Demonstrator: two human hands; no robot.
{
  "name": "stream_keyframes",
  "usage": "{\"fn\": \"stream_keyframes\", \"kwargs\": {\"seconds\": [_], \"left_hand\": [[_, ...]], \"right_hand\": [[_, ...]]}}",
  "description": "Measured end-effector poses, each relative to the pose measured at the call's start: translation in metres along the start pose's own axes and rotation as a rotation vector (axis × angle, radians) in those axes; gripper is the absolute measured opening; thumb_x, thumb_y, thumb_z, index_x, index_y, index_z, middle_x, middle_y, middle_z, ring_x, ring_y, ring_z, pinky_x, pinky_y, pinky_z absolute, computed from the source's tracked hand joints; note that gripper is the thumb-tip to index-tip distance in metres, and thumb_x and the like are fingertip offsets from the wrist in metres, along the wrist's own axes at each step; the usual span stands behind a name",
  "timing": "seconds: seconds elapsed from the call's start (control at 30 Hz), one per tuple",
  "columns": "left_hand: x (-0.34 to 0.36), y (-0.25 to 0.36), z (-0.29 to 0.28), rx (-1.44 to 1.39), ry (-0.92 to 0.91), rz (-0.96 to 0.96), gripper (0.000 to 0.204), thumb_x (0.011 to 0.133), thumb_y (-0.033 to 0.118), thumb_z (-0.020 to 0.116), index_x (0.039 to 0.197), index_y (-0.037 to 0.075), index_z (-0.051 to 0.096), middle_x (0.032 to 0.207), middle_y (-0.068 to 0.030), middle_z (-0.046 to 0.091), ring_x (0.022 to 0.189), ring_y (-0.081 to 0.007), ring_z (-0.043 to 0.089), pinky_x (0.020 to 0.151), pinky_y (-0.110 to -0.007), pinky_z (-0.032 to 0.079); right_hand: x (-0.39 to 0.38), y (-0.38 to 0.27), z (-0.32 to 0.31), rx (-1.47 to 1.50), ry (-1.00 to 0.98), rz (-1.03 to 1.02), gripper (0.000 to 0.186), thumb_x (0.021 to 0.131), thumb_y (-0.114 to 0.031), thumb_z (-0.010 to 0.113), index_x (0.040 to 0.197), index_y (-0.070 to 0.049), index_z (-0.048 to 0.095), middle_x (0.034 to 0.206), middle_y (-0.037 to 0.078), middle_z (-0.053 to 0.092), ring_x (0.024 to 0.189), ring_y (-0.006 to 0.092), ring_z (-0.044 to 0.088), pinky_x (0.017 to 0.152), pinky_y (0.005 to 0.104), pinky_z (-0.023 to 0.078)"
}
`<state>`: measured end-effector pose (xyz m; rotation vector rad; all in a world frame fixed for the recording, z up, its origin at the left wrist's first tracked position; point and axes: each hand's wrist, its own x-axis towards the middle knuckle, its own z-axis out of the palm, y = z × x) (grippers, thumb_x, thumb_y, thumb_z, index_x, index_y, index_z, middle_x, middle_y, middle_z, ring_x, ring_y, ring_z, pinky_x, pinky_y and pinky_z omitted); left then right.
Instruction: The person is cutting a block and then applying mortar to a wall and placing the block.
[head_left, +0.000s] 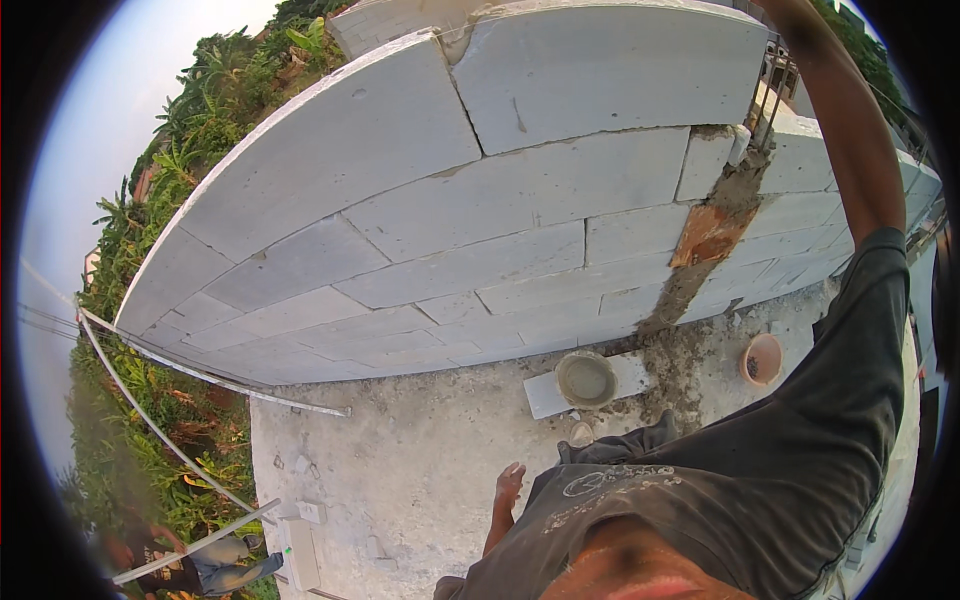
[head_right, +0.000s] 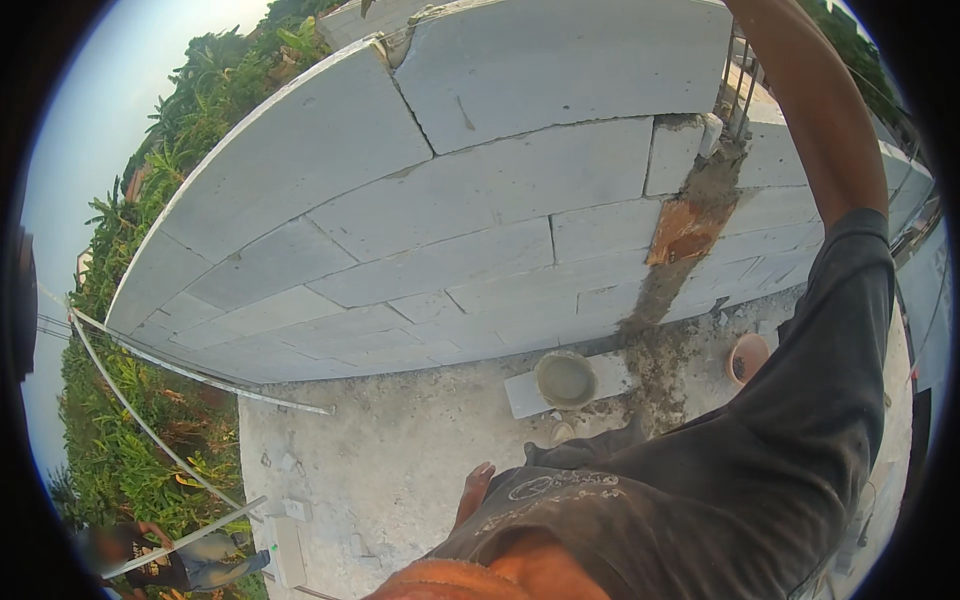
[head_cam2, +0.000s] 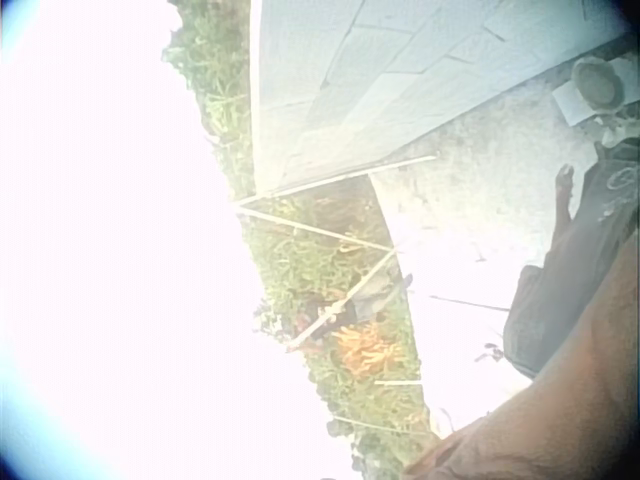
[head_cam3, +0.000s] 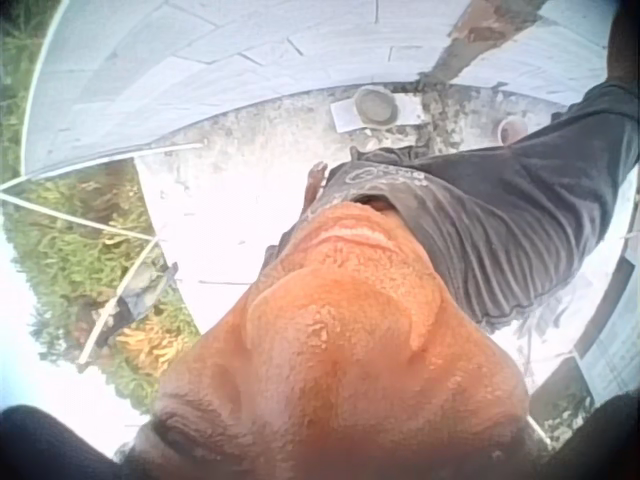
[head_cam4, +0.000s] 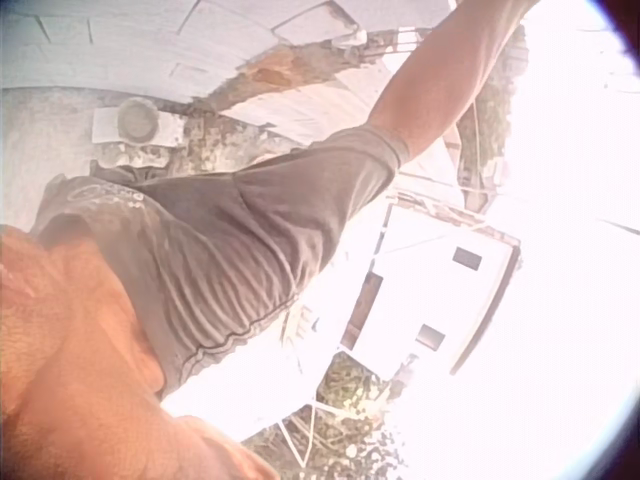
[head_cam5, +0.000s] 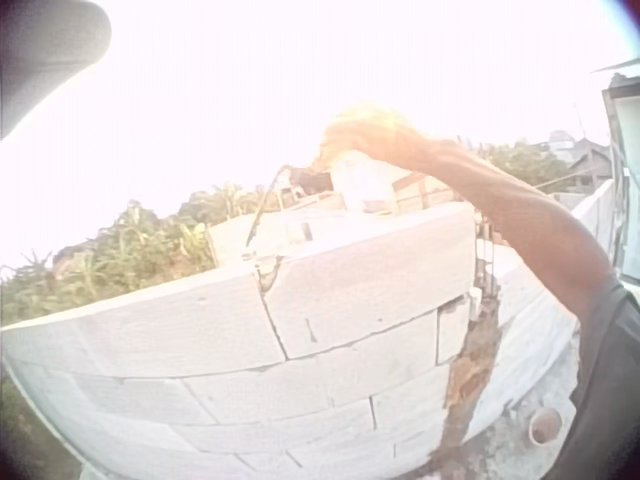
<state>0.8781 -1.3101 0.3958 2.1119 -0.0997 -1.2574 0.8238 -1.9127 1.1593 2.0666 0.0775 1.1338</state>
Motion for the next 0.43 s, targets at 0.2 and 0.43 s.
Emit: {"fn": "stream_keyframes", "kwargs": {"seconds": [0.2,0.43], "left_hand": [[0.001,0.012,0.004,-0.046,-0.001,0.014,0.065,0.087,0.051,0.065,0.143,0.021,0.050,0.117,-0.0078,0.063,0.094,-0.0224,0.058,0.077,-0.047,0.050],[0.017,-0.017,0.002,0.073,-0.047,0.031,0.063,0.087,0.049,0.067,0.141,0.020,0.053,0.101,-0.0073,0.065,0.089,-0.0215,0.059,0.074,-0.048,0.051]], "right_hand": [[-0.001,-0.024,-0.011,-0.007,-0.069,-0.045,0.022,0.092,-0.020,0.057,0.107,-0.014,0.072,0.110,0.006,0.069,0.108,0.0246,0.060,0.099,0.0415,0.043],[-0.035,-0.017,-0.028,-0.126,-0.084,0.126,0.018,0.092,-0.016,0.058,0.097,-0.016,0.076,0.097,0.007,0.073,0.092,0.0221,0.066,0.093,0.0386,0.048]]}}
